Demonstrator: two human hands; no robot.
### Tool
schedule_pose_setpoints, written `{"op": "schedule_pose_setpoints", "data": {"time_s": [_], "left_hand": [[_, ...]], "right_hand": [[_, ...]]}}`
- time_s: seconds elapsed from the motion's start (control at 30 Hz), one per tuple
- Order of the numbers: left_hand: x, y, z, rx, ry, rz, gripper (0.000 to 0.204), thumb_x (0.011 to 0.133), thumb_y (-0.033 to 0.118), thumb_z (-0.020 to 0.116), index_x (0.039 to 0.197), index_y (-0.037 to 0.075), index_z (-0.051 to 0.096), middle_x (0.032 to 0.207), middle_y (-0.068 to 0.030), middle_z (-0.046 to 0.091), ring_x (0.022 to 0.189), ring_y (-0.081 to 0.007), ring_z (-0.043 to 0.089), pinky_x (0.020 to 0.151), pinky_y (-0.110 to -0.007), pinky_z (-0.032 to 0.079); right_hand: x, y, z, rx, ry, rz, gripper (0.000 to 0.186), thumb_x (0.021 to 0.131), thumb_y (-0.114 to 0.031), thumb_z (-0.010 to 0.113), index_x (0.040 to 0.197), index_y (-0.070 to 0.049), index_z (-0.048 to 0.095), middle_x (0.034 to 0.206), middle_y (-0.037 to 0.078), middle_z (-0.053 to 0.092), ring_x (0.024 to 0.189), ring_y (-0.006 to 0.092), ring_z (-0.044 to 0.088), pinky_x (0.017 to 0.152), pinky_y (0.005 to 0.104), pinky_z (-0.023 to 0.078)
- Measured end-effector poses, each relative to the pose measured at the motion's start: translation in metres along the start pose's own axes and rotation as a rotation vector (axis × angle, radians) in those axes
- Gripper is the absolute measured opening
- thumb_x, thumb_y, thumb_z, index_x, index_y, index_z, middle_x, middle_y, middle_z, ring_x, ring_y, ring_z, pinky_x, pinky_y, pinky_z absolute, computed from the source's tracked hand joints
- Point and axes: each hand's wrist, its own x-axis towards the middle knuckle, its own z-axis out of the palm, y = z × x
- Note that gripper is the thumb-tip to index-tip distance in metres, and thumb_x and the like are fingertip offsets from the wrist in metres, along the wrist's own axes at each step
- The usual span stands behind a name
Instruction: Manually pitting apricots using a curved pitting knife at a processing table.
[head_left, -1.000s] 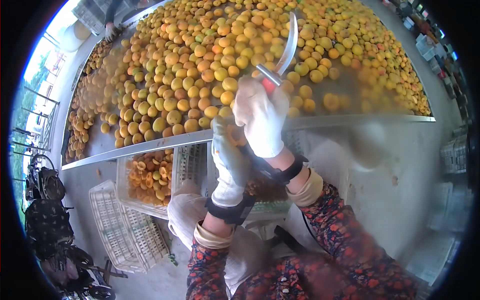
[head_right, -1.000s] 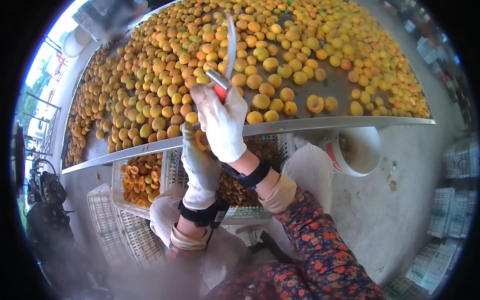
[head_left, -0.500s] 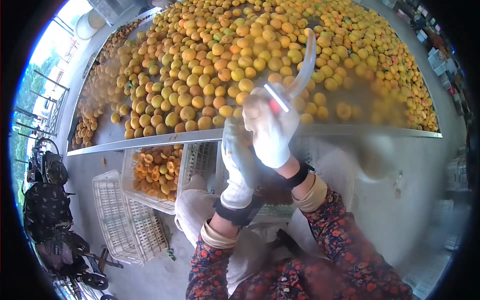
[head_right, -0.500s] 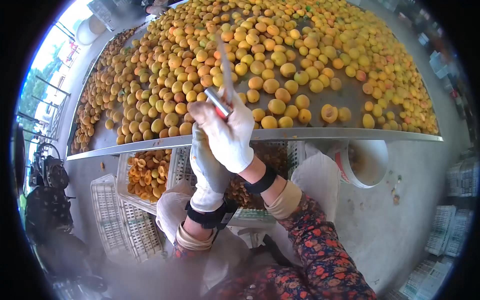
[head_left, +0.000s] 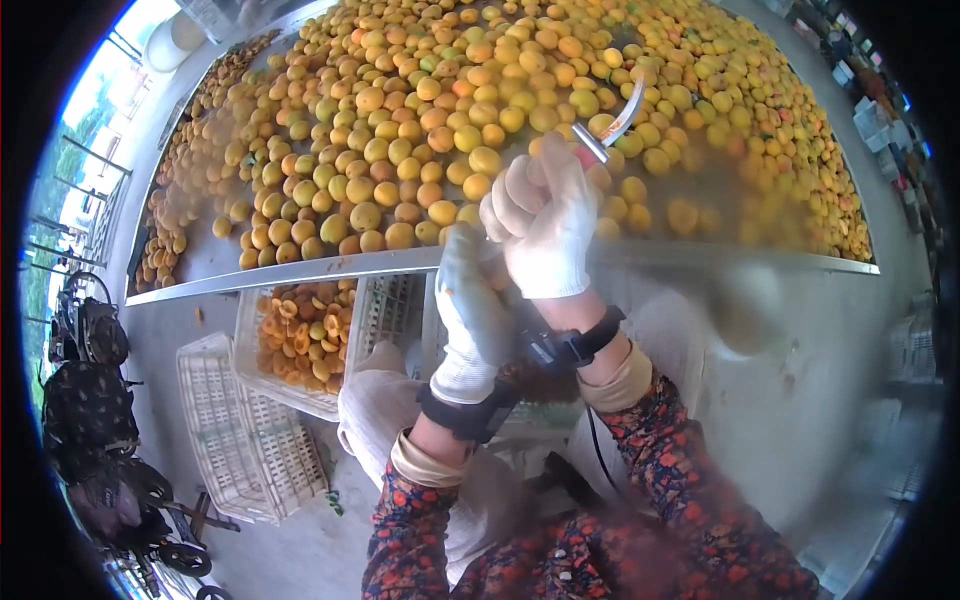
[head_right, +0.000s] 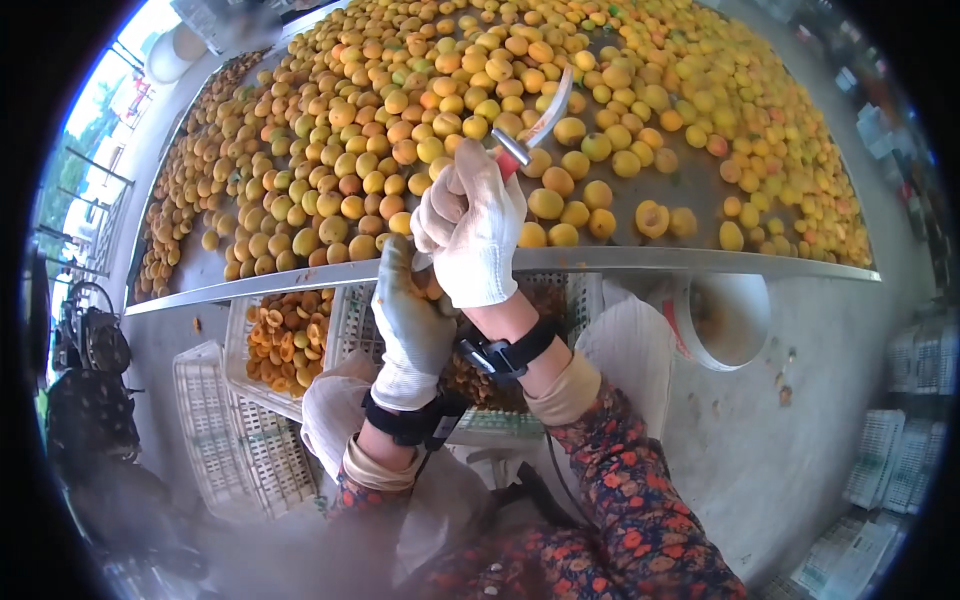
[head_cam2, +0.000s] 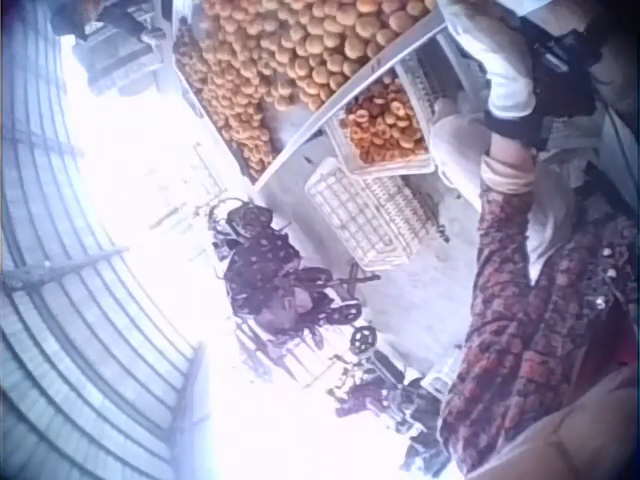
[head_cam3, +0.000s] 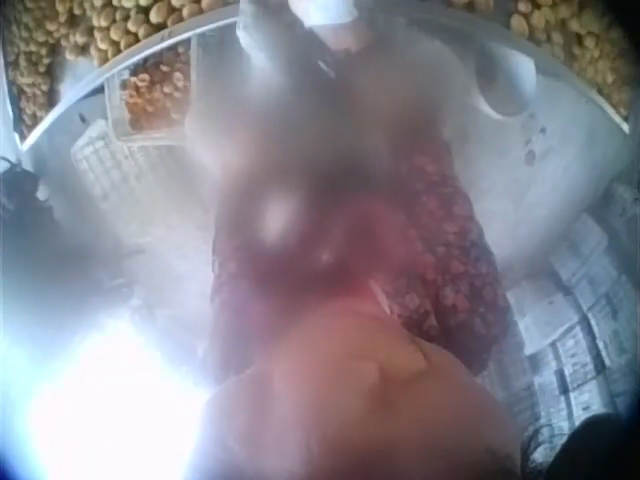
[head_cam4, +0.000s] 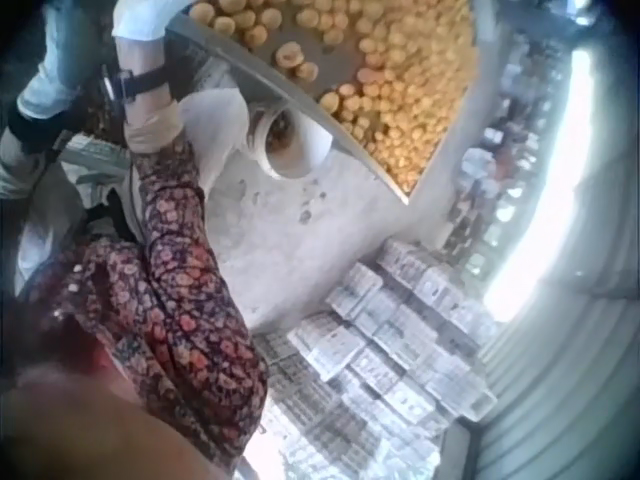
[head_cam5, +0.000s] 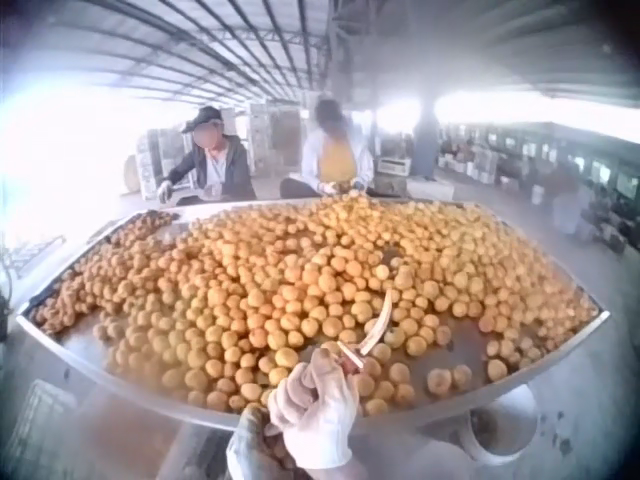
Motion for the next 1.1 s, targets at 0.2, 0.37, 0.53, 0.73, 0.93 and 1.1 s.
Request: {"op": "schedule_pose_setpoints", "data": {"time_s": [0.2, 0.37, 0.53, 0.73, 0.93, 1.1], "left_hand": [[-0.010, 0.042, 0.014, 0.536, 0.024, 0.429, 0.023, 0.084, 0.005, 0.055, 0.106, -0.001, 0.051, 0.081, -0.0077, 0.056, 0.072, -0.0182, 0.055, 0.064, -0.029, 0.046], [-0.003, 0.020, 0.014, 0.097, 0.051, 0.016, 0.022, 0.088, 0.004, 0.047, 0.107, -0.003, 0.053, 0.086, -0.0107, 0.059, 0.073, -0.0236, 0.058, 0.063, -0.035, 0.046], [-0.002, 0.003, 0.017, 0.091, 0.135, 0.210, 0.019, 0.094, 0.011, 0.035, 0.090, -0.001, 0.049, 0.075, -0.0107, 0.049, 0.070, -0.0230, 0.048, 0.066, -0.036, 0.041], [-0.008, 0.031, 0.011, 0.479, 0.068, 0.156, 0.030, 0.081, 0.010, 0.068, 0.102, -0.003, 0.052, 0.080, -0.0048, 0.057, 0.073, -0.0128, 0.054, 0.069, -0.027, 0.047], [-0.004, 0.023, 0.008, 0.490, 0.006, 0.421, 0.043, 0.076, 0.007, 0.070, 0.112, -0.006, 0.049, 0.098, -0.0109, 0.063, 0.085, -0.0174, 0.061, 0.078, -0.028, 0.049], [-0.010, 0.031, 0.011, 0.477, 0.013, 0.333, 0.044, 0.078, 0.003, 0.066, 0.117, -0.006, 0.047, 0.090, -0.0075, 0.059, 0.077, -0.0140, 0.054, 0.073, -0.026, 0.048]], "right_hand": [[-0.004, -0.006, -0.010, -0.160, -0.029, -0.192, 0.029, 0.094, -0.022, 0.053, 0.071, -0.011, 0.039, 0.053, -0.002, 0.034, 0.038, 0.0091, 0.032, 0.035, 0.0247, 0.026], [-0.012, 0.016, -0.013, -0.197, -0.221, -0.376, 0.016, 0.094, -0.016, 0.056, 0.098, -0.002, 0.050, 0.071, 0.000, 0.052, 0.055, 0.0055, 0.049, 0.047, 0.0198, 0.040], [-0.017, 0.027, -0.016, -0.216, -0.137, -0.289, 0.015, 0.093, -0.015, 0.057, 0.097, -0.003, 0.049, 0.078, 0.003, 0.056, 0.058, 0.0064, 0.052, 0.049, 0.0211, 0.043], [0.000, 0.002, -0.013, -0.048, -0.009, -0.103, 0.029, 0.091, -0.018, 0.054, 0.068, -0.011, 0.039, 0.048, -0.003, 0.031, 0.035, 0.0094, 0.027, 0.034, 0.0258, 0.026], [0.001, 0.000, -0.013, -0.034, -0.038, 0.032, 0.040, 0.096, -0.031, 0.050, 0.063, -0.016, 0.034, 0.050, -0.004, 0.024, 0.038, 0.0116, 0.024, 0.038, 0.0295, 0.024], [-0.003, -0.007, -0.011, -0.065, -0.042, -0.092, 0.030, 0.096, -0.026, 0.051, 0.071, -0.013, 0.040, 0.052, -0.002, 0.030, 0.039, 0.0102, 0.030, 0.037, 0.0264, 0.025]]}}
